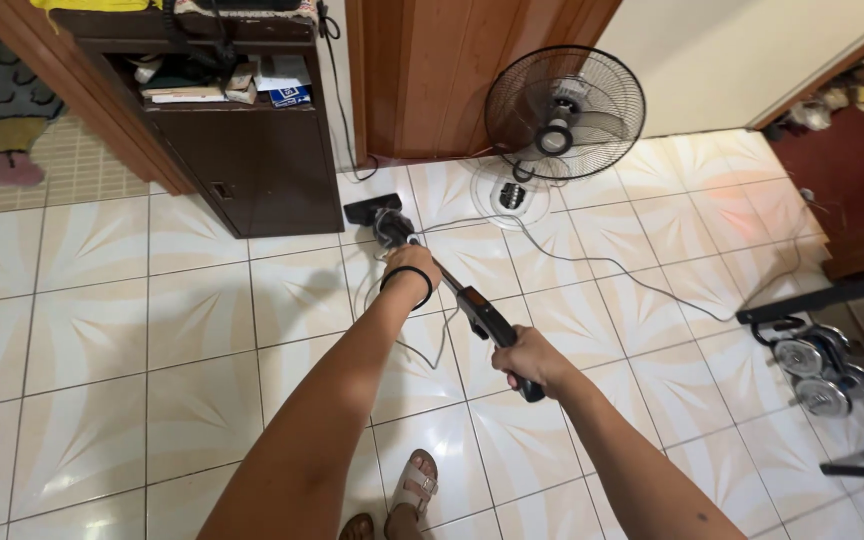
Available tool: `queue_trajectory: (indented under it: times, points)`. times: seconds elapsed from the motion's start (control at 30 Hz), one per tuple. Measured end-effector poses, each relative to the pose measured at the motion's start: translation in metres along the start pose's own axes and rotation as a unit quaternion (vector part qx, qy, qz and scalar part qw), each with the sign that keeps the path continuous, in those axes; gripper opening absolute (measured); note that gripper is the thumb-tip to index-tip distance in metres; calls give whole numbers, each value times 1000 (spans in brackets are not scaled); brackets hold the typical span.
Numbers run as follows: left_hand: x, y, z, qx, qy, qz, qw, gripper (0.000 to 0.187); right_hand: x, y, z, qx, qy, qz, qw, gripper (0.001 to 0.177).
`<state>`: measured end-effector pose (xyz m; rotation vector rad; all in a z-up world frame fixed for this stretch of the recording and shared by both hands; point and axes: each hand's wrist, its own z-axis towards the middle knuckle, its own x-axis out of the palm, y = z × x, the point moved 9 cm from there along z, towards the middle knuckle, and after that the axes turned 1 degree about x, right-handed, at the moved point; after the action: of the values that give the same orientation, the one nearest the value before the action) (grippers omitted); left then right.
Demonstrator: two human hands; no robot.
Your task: Vacuuming the tiled floor in a home office around a desk and equipment.
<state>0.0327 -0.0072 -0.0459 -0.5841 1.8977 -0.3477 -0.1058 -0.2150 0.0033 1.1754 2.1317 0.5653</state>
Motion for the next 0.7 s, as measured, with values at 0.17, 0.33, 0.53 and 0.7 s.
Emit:
queue_trajectory:
  times: [0.17, 0.33, 0.53, 0.7]
  points:
    - [4, 1, -36, 9, 29, -9, 1000, 38, 10, -27, -31, 17, -18, 6, 1000, 23]
    - [22, -1, -62, 53, 38, 43, 997, 38, 18, -49, -58, 19, -30, 34, 999, 20]
    - [52, 5, -87, 70, 63, 59, 994, 37, 19, -44, -97, 19, -26, 23, 999, 13]
    - [48, 23, -106, 25, 82, 12, 996, 40, 26, -33, -111, 51, -52, -11, 997, 11]
